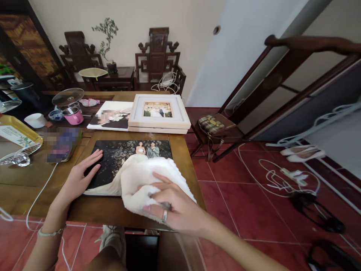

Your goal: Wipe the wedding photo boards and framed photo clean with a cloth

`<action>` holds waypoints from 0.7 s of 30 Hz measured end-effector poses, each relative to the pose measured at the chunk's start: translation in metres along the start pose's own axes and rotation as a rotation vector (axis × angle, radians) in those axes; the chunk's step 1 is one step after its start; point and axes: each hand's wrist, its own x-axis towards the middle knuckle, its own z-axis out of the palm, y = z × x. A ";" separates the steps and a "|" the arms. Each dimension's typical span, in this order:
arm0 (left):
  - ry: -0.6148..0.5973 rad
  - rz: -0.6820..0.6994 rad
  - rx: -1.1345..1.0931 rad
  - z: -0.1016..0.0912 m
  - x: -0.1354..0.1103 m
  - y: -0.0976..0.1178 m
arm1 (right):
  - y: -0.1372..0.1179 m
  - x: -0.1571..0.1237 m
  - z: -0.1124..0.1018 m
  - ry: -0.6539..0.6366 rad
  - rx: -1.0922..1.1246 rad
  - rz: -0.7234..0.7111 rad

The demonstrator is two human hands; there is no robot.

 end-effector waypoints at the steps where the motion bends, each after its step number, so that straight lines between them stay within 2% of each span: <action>1: 0.000 0.002 0.002 0.000 0.000 0.000 | 0.000 0.001 -0.001 -0.002 -0.002 0.014; 3: -0.003 0.004 0.006 0.000 0.000 0.000 | 0.006 0.010 -0.006 0.045 -0.002 0.063; 6: -0.005 0.003 0.008 -0.001 0.000 0.001 | 0.025 0.036 -0.020 0.171 0.017 0.111; 10: -0.009 -0.014 0.007 -0.001 0.000 0.002 | 0.051 0.084 -0.038 0.307 0.069 0.109; 13: -0.008 -0.015 -0.002 -0.002 0.000 0.003 | 0.057 0.109 -0.041 0.402 0.082 0.103; 16: -0.005 -0.016 -0.004 -0.001 0.000 0.002 | 0.047 0.108 -0.027 0.426 0.060 0.110; 19: -0.002 -0.017 -0.004 -0.001 0.000 0.001 | 0.025 0.084 -0.001 0.335 0.050 0.112; 21: -0.001 -0.010 -0.005 0.000 0.000 0.000 | 0.009 0.063 0.019 0.246 0.038 0.064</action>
